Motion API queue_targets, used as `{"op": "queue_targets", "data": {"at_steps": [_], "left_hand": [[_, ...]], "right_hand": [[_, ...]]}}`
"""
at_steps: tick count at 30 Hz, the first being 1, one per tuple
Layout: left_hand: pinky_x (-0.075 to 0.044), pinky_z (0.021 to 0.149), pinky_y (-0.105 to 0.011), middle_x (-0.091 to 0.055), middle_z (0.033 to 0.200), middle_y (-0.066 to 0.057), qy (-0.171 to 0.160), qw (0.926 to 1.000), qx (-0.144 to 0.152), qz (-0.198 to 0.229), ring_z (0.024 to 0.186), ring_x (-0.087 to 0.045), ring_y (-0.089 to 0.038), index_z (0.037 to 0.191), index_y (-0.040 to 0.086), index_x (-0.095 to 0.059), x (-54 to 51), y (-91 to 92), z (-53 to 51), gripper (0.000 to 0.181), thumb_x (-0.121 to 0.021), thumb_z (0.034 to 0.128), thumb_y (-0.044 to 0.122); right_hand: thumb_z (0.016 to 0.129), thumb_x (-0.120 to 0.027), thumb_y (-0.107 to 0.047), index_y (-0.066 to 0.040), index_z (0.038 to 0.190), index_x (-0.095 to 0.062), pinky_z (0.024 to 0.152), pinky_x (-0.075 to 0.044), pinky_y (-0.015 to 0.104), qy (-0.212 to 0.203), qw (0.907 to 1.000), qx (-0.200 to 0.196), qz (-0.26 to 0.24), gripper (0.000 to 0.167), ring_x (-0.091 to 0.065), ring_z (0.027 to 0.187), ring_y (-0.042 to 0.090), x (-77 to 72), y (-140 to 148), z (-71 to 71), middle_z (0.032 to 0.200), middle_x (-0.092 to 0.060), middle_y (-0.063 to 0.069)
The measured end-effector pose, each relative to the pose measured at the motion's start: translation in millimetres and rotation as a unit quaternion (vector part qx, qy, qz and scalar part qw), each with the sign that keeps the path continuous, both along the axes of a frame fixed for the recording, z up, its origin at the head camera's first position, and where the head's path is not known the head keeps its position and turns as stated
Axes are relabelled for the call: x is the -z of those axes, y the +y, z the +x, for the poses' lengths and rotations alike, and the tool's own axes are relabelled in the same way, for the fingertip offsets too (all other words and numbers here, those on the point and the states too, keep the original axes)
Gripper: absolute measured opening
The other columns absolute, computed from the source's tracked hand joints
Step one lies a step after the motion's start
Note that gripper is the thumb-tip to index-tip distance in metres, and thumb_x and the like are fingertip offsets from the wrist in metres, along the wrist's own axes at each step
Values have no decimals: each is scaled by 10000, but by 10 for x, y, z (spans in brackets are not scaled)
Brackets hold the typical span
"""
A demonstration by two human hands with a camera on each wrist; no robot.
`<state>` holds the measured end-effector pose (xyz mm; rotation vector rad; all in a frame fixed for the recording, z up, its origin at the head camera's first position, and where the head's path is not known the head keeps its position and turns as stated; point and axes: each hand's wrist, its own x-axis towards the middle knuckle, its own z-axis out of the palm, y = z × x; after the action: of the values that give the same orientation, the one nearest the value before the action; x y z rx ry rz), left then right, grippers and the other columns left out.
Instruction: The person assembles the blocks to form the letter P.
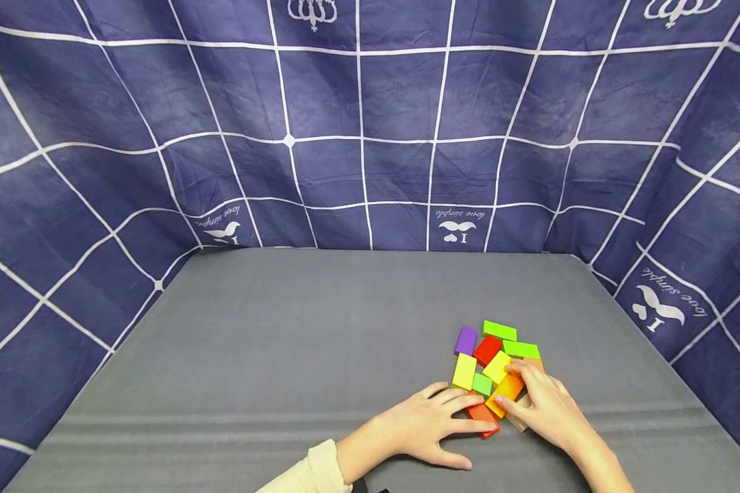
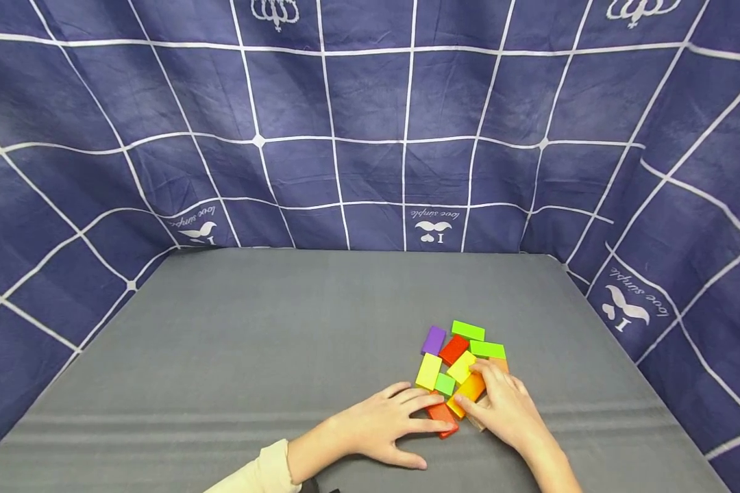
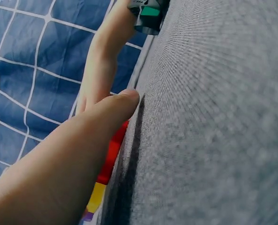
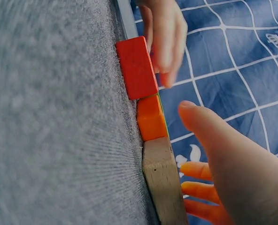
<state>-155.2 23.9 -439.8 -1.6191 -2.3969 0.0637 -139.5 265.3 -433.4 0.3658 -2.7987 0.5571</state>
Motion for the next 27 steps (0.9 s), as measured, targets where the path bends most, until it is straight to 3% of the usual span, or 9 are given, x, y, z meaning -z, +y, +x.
{"op": "queue_targets", "data": {"at_steps": [12,19,27], "left_hand": [[-309,1067,-246,-352,1417,119,-800,9966,-129,155,1290,-356,-83,1280,436,-431,20,-14,-25,476,-408,849,637],[-284,1087,-252,-365,1402,67,-1413,9885,-302,447,1292,-358,-89,1191,402,-459,54,0,-22,440,-436,829,650],[-332,1053,-269,-445,1336,23,-1229,9876,-453,862,1226,-441,-102,1029,322,-502,60,22,-13,349,-500,823,604]], "right_hand": [[700,-696,-523,-93,1079,-544,946,-303,529,-269,9996,26,120,593,-476,1165,297,-15,-14,27,1258,-518,122],[659,-722,-530,-75,1067,-562,941,-323,516,-138,9996,-27,232,631,-480,1161,286,9,-12,66,1253,-523,116],[624,-718,-570,-42,1077,-558,933,-324,567,-91,9976,114,677,714,-507,1142,279,2,-90,60,1266,-505,142]]}}
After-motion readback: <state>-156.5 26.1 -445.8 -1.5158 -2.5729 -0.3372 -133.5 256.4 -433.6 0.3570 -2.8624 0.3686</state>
